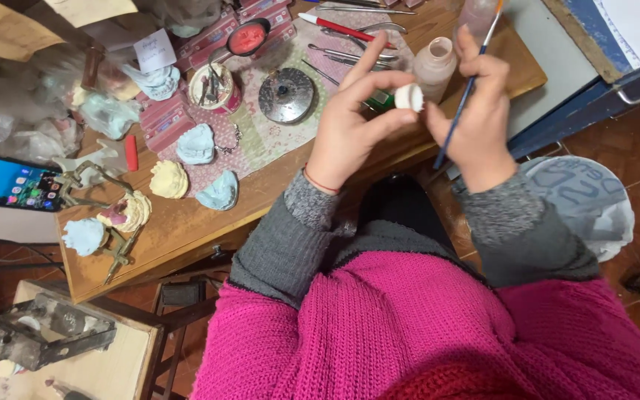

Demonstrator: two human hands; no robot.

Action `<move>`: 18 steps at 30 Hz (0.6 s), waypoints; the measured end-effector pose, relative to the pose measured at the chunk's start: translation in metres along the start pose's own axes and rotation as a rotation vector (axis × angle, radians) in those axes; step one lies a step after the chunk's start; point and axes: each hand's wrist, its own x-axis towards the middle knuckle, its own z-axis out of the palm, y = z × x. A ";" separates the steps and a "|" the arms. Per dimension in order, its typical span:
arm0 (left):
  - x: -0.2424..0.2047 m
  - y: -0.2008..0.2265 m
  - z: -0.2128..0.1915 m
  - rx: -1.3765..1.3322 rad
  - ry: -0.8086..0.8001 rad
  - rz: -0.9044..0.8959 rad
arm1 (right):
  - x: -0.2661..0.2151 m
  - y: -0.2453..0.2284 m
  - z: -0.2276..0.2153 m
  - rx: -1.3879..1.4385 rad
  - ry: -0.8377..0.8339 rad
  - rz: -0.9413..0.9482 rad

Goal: The person retrieves a paintbrush from a drawer and applies a liquid substance from a bottle into a small container. They then use the brush to paint a light blue dental mold, followed by a white mold, before handling a metal dental appliance.

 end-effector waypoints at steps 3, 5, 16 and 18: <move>-0.011 0.009 -0.011 -0.185 0.071 -0.071 | -0.011 0.011 0.021 -0.038 0.019 0.009; -0.018 0.014 -0.016 -0.281 0.105 -0.120 | -0.017 0.010 0.027 -0.011 0.035 0.083; -0.049 0.060 -0.066 -0.035 0.113 -0.123 | 0.002 -0.085 -0.006 -0.316 -0.087 -0.399; -0.054 0.067 -0.072 -0.033 0.120 -0.200 | 0.006 -0.097 -0.004 -0.339 -0.095 -0.472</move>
